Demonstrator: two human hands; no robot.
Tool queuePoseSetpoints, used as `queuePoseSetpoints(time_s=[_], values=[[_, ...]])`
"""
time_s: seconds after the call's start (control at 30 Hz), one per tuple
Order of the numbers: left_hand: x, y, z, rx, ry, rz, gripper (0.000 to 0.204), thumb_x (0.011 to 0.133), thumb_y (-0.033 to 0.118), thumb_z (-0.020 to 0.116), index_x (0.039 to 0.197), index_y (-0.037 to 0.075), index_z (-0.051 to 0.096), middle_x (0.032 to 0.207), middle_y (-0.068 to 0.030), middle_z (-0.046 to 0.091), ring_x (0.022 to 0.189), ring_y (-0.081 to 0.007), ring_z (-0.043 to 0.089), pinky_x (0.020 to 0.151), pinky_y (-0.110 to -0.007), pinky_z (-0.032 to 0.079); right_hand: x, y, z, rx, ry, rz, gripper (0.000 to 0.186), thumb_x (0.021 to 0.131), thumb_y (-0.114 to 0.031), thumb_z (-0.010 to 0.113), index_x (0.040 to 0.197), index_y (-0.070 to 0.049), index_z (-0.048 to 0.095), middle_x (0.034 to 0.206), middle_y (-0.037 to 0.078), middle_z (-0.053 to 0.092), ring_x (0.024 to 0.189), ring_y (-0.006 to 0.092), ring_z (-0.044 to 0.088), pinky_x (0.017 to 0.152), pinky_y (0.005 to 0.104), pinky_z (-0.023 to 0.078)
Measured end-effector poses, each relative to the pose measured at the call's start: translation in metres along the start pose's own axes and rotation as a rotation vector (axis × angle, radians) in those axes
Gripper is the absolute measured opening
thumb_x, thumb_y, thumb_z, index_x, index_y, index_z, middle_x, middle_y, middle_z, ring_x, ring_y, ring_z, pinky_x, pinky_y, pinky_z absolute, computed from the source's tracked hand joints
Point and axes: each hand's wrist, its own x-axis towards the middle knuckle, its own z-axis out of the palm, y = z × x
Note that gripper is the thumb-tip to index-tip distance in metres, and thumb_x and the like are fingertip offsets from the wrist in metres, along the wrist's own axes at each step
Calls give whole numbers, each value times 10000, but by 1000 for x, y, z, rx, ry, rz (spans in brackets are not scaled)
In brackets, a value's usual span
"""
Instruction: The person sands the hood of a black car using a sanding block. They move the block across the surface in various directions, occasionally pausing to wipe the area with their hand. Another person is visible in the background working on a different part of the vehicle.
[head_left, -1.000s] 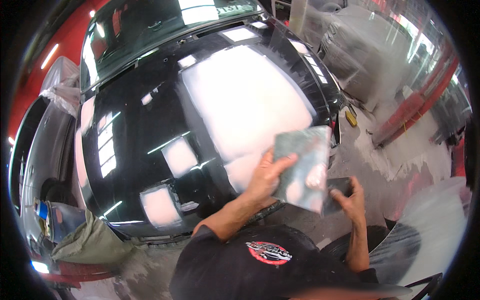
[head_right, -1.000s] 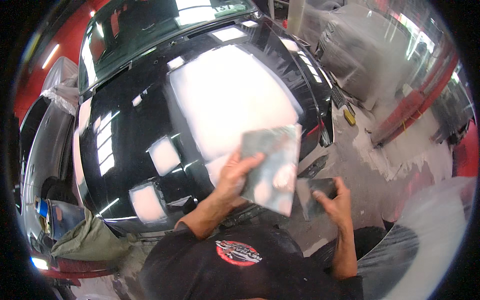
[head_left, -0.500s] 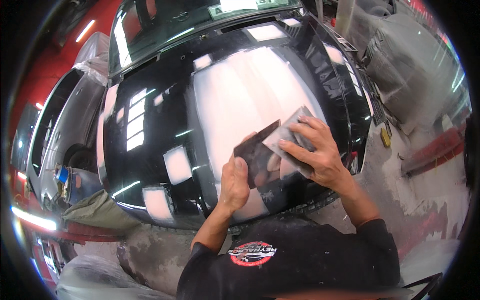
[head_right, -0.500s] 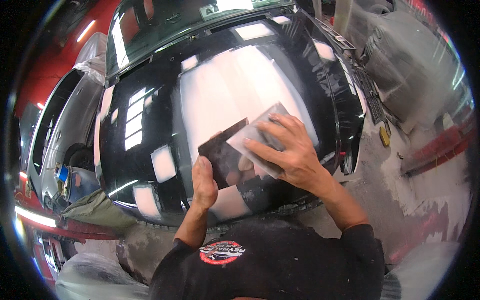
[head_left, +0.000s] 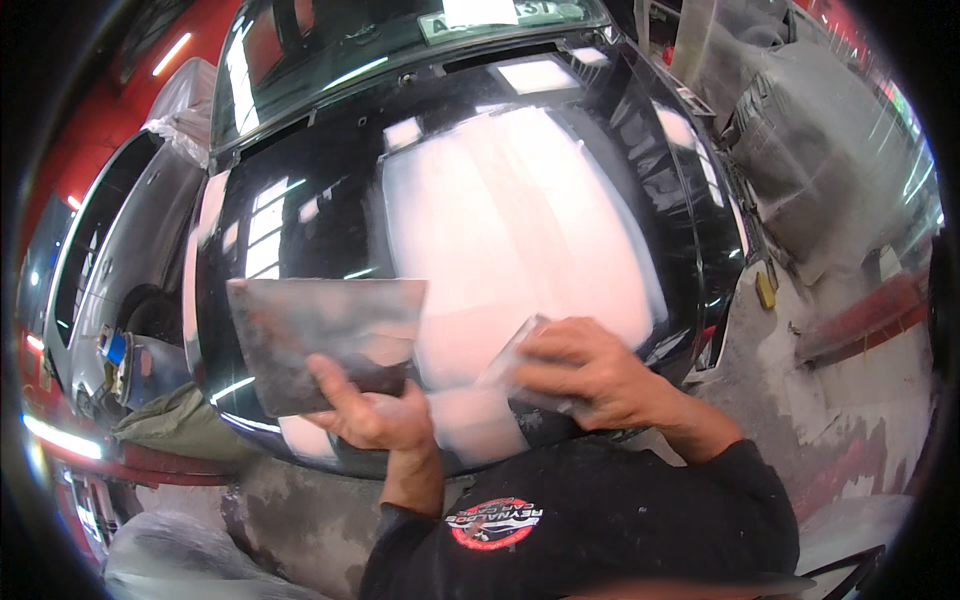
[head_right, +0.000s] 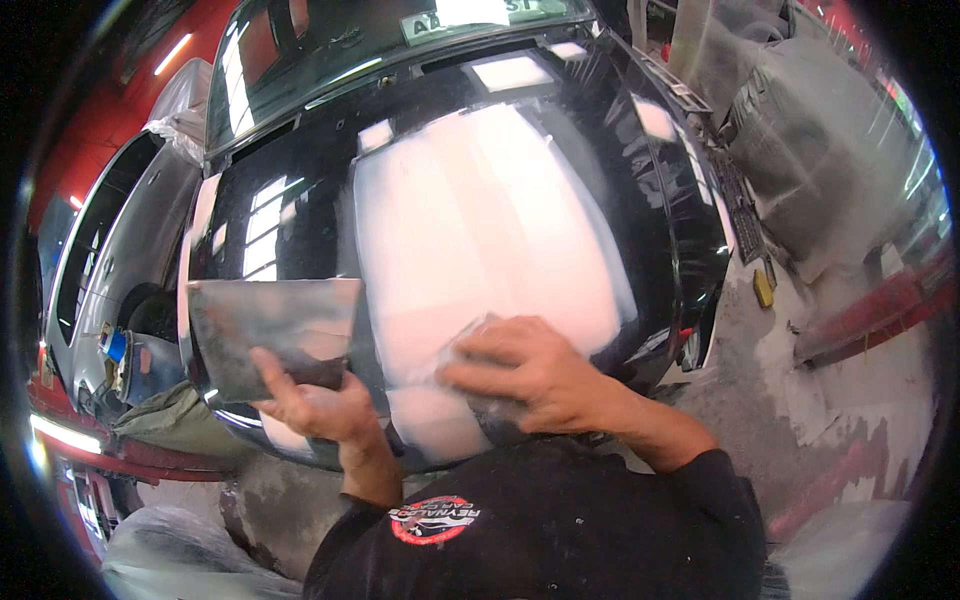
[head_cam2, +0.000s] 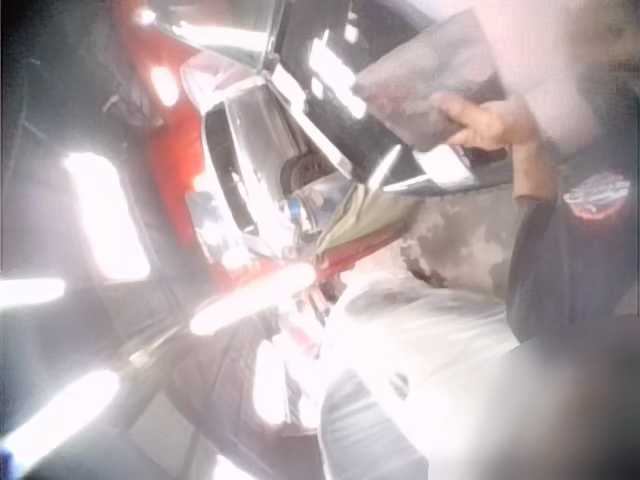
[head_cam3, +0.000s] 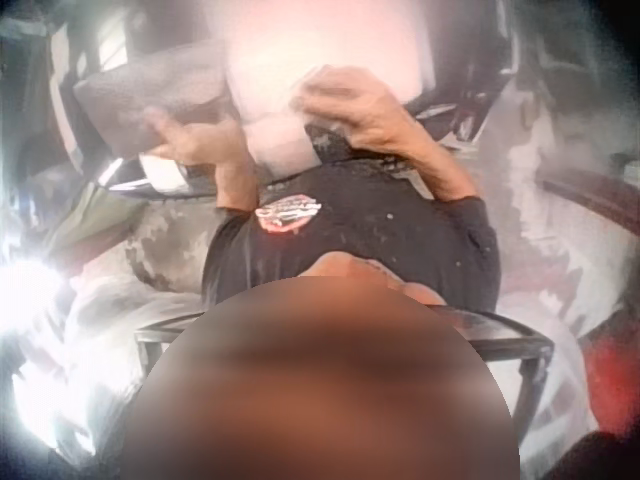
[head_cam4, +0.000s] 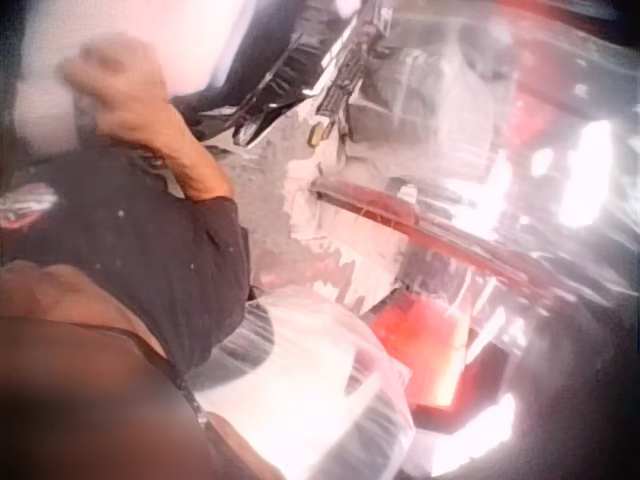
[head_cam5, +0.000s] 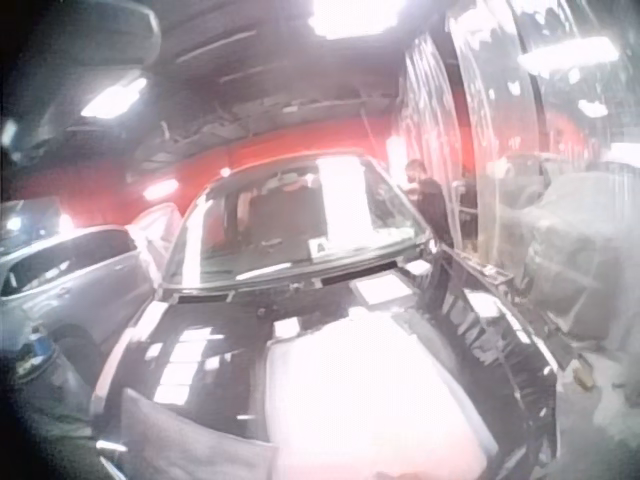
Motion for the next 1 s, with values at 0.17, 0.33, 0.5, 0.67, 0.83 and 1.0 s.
queuePoseSetpoints(time_s=[0.17,0.33,0.5,0.67,0.83,1.0], values=[[3,8,11,-928,-424,-1294,326,1003,228,526,1256,33,592,1186,-85,656,1083,-220,640,965,-382,512,-12,-10,-6,234,485,-118,558,728,97,611,1247,-107,587,1361,195,501,1259,435,494,1054,517,437],[-29,25,1,-901,-679,-1197,312,985,202,539,1229,12,583,1141,-108,658,1044,-216,642,950,-387,515,-29,-2,10,-188,23,-288,512,756,-152,750,1240,-196,589,1362,155,439,1256,434,446,1058,564,420],[-13,16,-16,-1134,-622,-1366,364,989,254,506,1237,-7,556,1135,-114,655,1060,-237,644,957,-392,512,-38,24,-20,-523,-37,-130,534,765,-130,736,1274,-195,588,1327,154,469,1251,413,440,1046,530,440],[-10,23,5,-1165,-476,-1346,340,985,226,509,1225,-7,572,1190,-111,653,1079,-227,652,974,-383,513,-48,-2,-43,281,505,548,509,898,-88,648,1382,-10,511,1241,129,602,1122,224,571,1023,365,429],[8,49,20,-1378,-841,-918,442,958,76,620,1368,63,456,1218,-81,642,1090,-182,647,980,-314,529,-48,-18,-41,324,221,563,609,868,-98,653,1425,40,448,1227,154,638,1104,229,606,973,338,454],[12,86,51,-1008,-1243,-493,379,984,118,610,1332,44,481,1135,-76,652,997,-114,630,857,-293,556,-53,-7,-39,351,95,562,559,873,-255,750,1296,57,558,1203,136,642,1113,229,601,974,362,472]])
